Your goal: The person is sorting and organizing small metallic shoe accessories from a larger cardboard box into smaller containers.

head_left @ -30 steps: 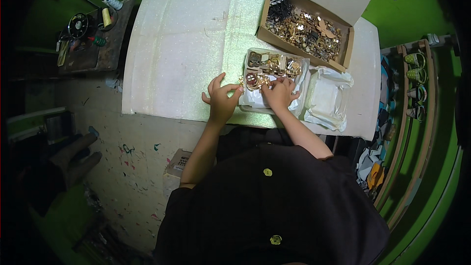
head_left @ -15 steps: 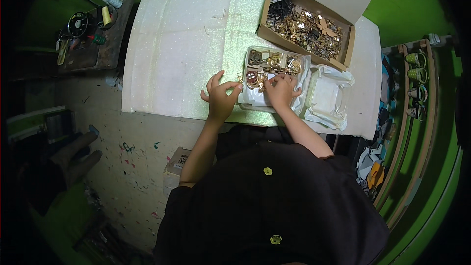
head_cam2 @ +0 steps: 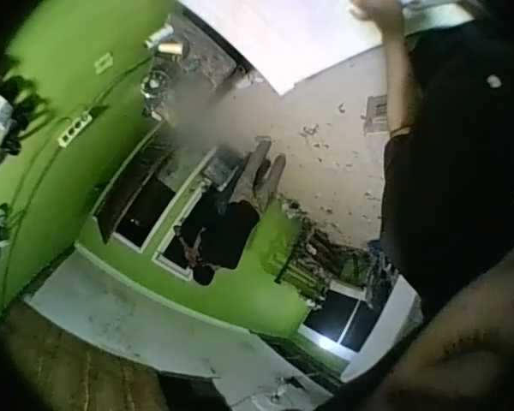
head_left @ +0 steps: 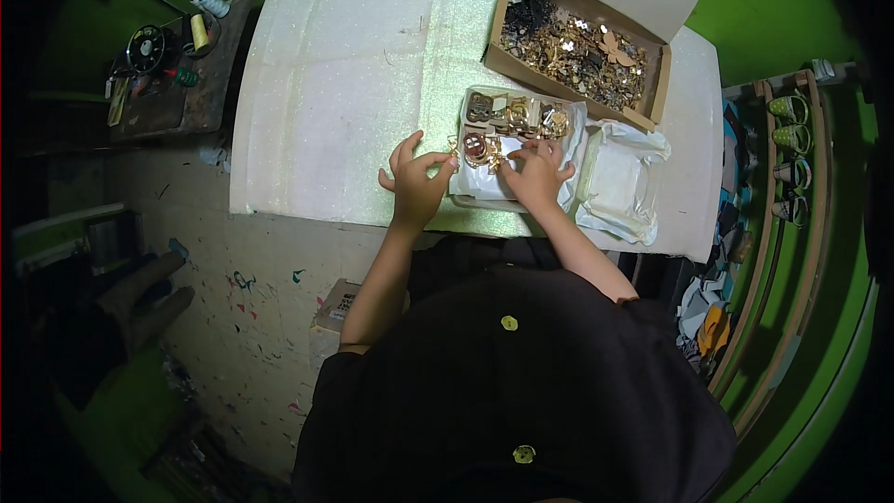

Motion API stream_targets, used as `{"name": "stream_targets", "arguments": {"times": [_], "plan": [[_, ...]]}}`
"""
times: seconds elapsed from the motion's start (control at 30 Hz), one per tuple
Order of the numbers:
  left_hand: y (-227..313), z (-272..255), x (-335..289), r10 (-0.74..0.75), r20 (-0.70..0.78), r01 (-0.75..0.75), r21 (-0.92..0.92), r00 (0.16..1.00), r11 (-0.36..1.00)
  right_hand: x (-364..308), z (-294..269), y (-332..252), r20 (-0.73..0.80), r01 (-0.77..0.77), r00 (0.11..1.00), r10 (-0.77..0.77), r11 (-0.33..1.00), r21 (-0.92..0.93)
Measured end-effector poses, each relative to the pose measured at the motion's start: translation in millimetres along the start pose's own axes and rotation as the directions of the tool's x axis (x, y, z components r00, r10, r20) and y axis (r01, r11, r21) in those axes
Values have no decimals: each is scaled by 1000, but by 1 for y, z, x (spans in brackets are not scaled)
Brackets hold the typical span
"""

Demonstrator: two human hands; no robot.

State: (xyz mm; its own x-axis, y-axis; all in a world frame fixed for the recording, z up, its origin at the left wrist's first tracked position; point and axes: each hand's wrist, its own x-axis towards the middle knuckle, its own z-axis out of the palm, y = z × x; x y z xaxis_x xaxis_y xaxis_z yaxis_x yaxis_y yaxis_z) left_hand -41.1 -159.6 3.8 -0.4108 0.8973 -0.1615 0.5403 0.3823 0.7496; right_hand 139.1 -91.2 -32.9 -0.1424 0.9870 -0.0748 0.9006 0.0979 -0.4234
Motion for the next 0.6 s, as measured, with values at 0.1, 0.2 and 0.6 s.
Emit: {"name": "stream_targets", "arguments": {"times": [0.1,0.2,0.6], "plan": [[1,1,0,13,4,-13,-3,1000,1000,0,-1,-2,61,38,998,-34,998,-56],[1,1,0,25,7,-25,-1,1000,1000,3,0,-1,145,16,989,-2,996,-93],[0,-3,-3,27,0,-27,-15,1000,1000,2,4,-2,115,91,989,-88,996,-15]]}}
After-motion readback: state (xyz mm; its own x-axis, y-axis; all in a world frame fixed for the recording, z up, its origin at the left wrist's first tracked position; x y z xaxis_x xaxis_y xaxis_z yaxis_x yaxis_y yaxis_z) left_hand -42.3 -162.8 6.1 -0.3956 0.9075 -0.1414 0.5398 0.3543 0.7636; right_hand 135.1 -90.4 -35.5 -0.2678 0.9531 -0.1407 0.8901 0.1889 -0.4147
